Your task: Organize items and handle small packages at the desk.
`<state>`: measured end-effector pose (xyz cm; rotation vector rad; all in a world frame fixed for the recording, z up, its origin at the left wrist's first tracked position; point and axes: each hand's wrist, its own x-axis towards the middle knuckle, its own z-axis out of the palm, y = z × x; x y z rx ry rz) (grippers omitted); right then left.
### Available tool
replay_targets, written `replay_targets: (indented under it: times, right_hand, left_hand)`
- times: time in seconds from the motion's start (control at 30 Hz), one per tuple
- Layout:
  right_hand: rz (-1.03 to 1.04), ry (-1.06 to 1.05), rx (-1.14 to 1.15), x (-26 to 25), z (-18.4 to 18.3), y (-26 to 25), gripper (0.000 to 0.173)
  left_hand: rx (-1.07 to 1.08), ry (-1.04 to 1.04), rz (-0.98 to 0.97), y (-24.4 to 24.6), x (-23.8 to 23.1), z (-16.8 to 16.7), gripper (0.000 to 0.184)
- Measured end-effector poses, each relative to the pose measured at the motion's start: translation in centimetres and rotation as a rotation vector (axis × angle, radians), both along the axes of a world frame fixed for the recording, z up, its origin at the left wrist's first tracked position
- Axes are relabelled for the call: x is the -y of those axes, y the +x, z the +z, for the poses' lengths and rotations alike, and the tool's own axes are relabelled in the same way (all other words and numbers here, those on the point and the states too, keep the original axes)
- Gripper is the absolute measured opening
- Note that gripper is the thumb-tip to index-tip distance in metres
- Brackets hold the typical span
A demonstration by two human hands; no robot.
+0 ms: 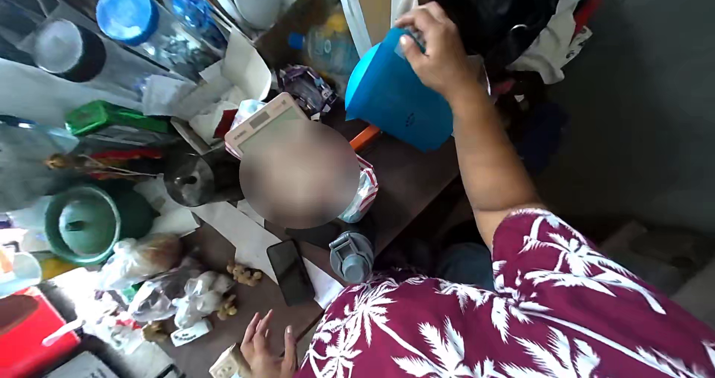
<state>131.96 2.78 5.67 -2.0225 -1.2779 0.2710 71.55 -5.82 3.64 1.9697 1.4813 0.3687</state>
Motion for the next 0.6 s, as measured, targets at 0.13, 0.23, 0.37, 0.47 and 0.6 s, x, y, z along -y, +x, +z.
replay_targets:
  times: [0.13,0.23,0.37,0.47,0.6]
  right_hand:
    - [0.041,-0.307,-0.045,-3.2,-1.0,2.6,0.04]
    - [-0.002,-0.381,-0.001,-3.9,-1.3,3.5,0.058]
    - [0.052,-0.406,0.037,-2.7,-1.1,3.4,0.043]
    - [0.065,-0.342,-0.059,0.8,1.7,1.2,0.054]
    - [-0.027,-0.125,-0.068,8.3,1.4,-1.7,0.055]
  left_hand:
    - [-0.019,-0.005,-0.031,0.6,0.4,0.5,0.056]
    - [-0.017,-0.02,-0.013,1.5,0.5,0.4,0.053]
    - [0.038,-0.02,-0.055,1.7,0.1,-0.2,0.05]
    - [0.054,-0.045,-0.003,2.5,-0.3,0.5,0.046]
    - [0.083,-0.055,0.049,2.5,-0.4,0.0,0.044]
